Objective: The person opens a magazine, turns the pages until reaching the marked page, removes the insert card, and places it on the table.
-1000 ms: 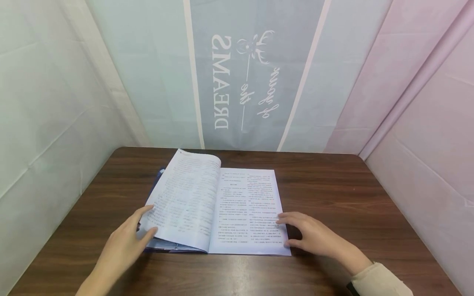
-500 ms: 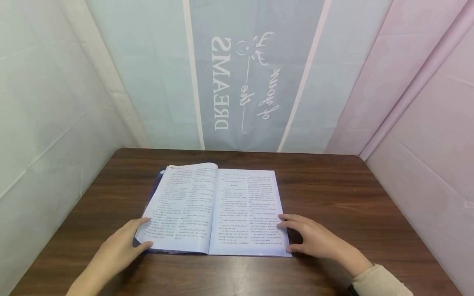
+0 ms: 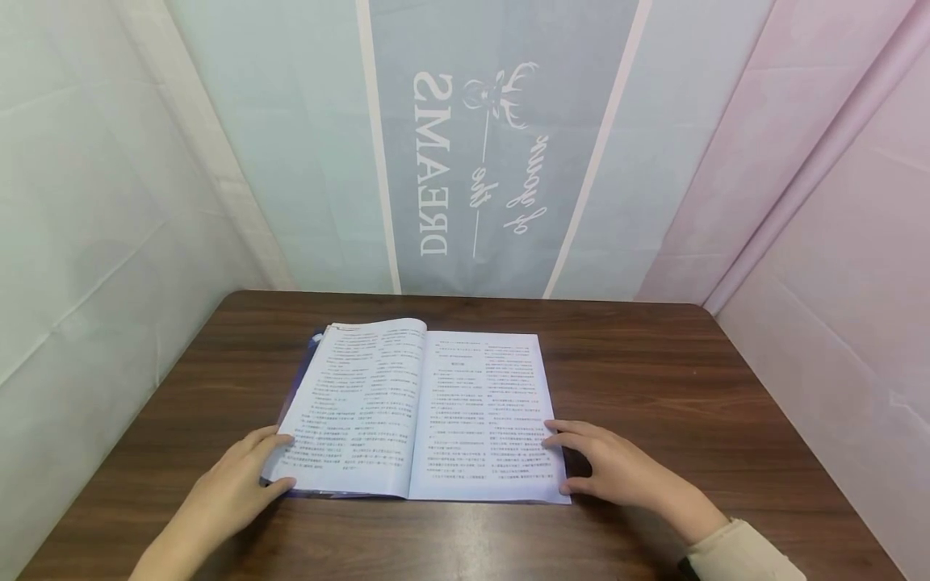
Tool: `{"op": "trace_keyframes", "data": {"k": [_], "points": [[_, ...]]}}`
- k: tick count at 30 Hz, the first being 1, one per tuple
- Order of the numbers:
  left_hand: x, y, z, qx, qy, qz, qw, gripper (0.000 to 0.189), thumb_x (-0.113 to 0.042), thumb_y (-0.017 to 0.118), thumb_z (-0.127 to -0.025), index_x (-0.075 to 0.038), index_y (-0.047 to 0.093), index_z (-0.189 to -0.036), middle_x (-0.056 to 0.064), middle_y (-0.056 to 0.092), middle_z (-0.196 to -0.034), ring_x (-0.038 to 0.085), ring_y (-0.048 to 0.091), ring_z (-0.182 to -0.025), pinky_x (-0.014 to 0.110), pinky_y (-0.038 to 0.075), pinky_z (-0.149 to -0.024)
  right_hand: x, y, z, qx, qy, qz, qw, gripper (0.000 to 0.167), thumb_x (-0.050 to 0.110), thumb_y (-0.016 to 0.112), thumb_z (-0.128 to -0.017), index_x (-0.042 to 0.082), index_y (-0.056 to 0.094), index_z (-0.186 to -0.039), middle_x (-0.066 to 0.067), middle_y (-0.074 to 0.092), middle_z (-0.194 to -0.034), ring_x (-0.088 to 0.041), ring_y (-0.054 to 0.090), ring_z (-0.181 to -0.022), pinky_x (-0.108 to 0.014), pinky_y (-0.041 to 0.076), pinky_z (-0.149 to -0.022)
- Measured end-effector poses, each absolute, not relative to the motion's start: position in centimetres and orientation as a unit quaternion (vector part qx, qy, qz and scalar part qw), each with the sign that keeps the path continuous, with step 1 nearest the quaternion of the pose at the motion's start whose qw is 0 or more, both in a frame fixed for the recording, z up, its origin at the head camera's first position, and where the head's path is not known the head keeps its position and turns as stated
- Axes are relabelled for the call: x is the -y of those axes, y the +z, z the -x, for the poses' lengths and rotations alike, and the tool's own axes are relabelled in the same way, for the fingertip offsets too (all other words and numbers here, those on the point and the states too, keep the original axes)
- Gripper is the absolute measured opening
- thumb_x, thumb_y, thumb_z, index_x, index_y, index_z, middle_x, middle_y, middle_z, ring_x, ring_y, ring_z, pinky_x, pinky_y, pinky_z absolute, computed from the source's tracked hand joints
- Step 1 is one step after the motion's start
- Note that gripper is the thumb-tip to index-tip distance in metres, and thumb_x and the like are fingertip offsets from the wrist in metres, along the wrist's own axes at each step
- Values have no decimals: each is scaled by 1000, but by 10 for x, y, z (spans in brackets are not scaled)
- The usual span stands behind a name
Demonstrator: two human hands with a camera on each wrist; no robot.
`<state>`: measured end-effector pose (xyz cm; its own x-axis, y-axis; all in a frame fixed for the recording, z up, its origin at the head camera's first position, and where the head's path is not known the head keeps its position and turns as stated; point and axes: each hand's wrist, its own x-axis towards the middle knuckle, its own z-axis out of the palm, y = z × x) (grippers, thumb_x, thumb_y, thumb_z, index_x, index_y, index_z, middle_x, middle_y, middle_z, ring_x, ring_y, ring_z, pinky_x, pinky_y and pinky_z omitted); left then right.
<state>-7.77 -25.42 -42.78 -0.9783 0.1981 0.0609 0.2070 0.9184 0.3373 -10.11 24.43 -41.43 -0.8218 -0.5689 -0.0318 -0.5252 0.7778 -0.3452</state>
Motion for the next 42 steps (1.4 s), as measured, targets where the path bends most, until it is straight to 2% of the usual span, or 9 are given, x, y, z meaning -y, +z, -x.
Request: {"op": "trace_keyframes", "data": {"k": [3,10,20,27,35,42], "points": [[256,-428,78,978,-177,110,20,57,-20,87,-75,0,63,-123,31,50,-135,54,49,-118,69,47,-85,-243,-414,101,-941,-162,291,65,51,27,85,-78,11,67,-123,-12,55,-142,-33,52,-128,-53,45,-102],[262,-427,80,977,-181,114,1,54,-20,86,-75,-7,64,-123,21,60,-129,48,54,-117,65,49,-84,-242,-412,102,-941,-164,290,58,49,26,85,-78,10,68,-121,-11,57,-139,-32,54,-127,-51,46,-102],[263,-426,81,976,-184,120,-6,52,-19,87,-74,-7,66,-120,19,61,-129,47,55,-117,64,50,-85,-241,-408,104,-943,-184,273,51,40,26,84,-80,14,70,-116,-8,60,-134,-30,55,-125,-51,46,-102],[261,-423,81,975,-175,135,10,53,-20,86,-75,-7,65,-122,19,58,-132,45,54,-119,63,51,-85,-239,-401,105,-942,-202,267,31,35,30,81,-83,17,71,-115,-7,61,-133,-29,55,-126,-51,45,-103],[245,-415,85,964,-211,157,27,39,-21,78,-86,-15,66,-123,10,63,-129,38,56,-120,61,49,-91,-233,-392,110,-932,-224,285,-24,30,23,82,-82,17,71,-110,-6,62,-131,-29,55,-125,-51,45,-103],[219,-406,89,951,-234,196,43,32,-20,76,-89,-21,68,-119,-1,66,-123,24,60,-118,50,51,-96,-226,-384,115,-919,-244,300,-73,33,19,86,-78,16,69,-107,-2,65,-125,-23,59,-119,-45,49,-100]]}}
